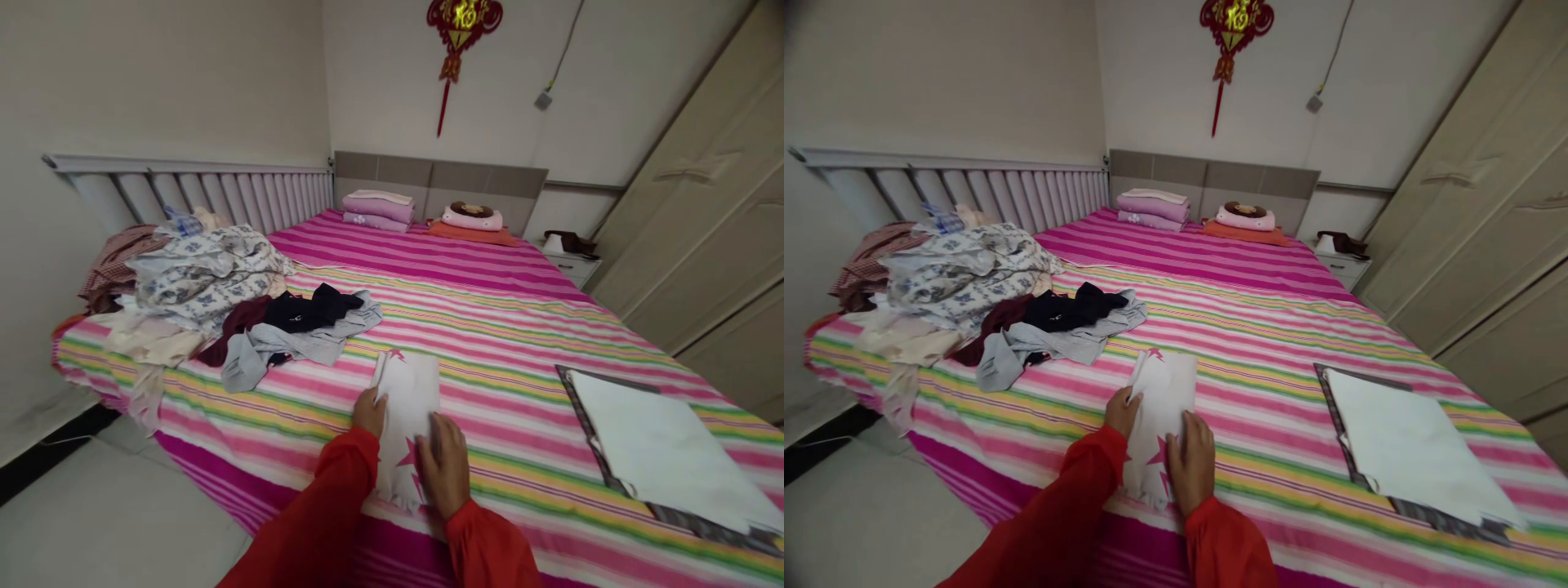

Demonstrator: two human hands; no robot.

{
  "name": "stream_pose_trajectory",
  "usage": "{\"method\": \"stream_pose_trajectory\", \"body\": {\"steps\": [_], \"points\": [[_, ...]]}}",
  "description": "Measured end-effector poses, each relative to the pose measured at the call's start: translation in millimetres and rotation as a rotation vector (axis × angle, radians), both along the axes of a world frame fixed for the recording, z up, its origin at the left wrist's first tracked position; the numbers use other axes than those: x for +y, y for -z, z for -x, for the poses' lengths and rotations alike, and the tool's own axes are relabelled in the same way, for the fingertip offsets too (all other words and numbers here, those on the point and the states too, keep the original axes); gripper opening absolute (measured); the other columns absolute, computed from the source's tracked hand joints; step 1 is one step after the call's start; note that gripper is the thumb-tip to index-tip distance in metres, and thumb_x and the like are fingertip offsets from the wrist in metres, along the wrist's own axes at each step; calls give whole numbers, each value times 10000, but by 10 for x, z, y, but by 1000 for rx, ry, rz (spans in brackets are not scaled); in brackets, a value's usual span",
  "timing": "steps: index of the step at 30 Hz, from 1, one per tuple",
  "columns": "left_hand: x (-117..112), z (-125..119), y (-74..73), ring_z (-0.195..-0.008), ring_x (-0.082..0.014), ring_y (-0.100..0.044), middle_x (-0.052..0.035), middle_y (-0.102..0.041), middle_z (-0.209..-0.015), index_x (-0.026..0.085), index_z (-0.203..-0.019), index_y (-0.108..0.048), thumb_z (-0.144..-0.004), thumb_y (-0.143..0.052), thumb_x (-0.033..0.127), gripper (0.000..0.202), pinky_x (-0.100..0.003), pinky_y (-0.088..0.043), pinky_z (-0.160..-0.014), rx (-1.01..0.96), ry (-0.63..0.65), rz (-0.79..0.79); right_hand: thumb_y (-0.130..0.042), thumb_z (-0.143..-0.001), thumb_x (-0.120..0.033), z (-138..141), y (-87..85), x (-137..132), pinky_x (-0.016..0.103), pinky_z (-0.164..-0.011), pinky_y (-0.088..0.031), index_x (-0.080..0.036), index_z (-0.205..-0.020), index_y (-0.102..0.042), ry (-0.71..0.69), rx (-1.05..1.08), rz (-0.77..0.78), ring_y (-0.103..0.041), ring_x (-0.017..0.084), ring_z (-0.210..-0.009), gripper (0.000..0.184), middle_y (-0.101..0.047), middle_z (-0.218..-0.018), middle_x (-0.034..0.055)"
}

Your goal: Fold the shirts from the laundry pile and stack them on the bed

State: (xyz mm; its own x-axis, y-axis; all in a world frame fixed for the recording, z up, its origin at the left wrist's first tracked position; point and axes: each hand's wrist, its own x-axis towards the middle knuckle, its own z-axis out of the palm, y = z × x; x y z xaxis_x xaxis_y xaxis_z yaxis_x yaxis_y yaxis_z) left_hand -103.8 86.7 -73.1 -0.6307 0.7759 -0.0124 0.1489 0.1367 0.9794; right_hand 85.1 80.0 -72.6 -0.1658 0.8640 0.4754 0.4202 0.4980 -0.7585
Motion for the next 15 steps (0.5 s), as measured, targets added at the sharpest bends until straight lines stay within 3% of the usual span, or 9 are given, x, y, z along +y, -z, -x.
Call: {"method": "stream_pose_trajectory", "body": {"steps": [3,5,7,9,11,15], "points": [[34,50,16,-1128,-267,-499,-98,-612,-1017,184,-682,-614,-627,-689,261,121,-404,-374,-996,34,-72,42,-652,-704,-503,-116,140,62,425,-836,-511,-135,-1139,-596,129,129,266,-608,267,-921,573,-644,-1002,129],[69,93,-1,-1084,-276,-531,-83,-628,-927,185,-639,-595,-579,-721,268,163,-401,-415,-944,9,-51,73,-694,-642,-518,-118,195,58,376,-718,-534,-123,-1178,-568,127,203,496,-622,232,-757,678,-650,-856,75],[99,151,-48,-919,-261,-594,-35,-625,-734,185,-604,-589,-520,-763,295,223,-375,-467,-829,-49,20,95,-744,-587,-486,-69,199,41,353,-687,-537,-122,-1244,-521,86,285,655,-632,222,-722,784,-662,-807,44],[110,206,-119,-735,-229,-610,-2,-604,-598,174,-600,-605,-438,-808,311,294,-344,-482,-700,-128,100,102,-785,-527,-390,-14,151,52,353,-721,-543,-145,-1254,-508,-14,397,720,-657,235,-795,815,-698,-873,52],[87,218,-196,-620,-204,-597,-7,-614,-562,155,-607,-621,-357,-842,328,376,-327,-474,-617,-217,162,89,-777,-495,-279,-5,51,123,364,-746,-546,-167,-1184,-554,-186,473,744,-669,247,-844,733,-720,-938,58],[-37,-63,-284,-667,-194,-625,-61,-689,-703,142,-726,-644,-360,-845,481,538,-321,-491,-646,-355,183,-7,-666,-538,-178,-201,-360,506,383,-777,-541,-170,-1115,-626,-457,333,665,-672,248,-865,579,-736,-970,45]]}}
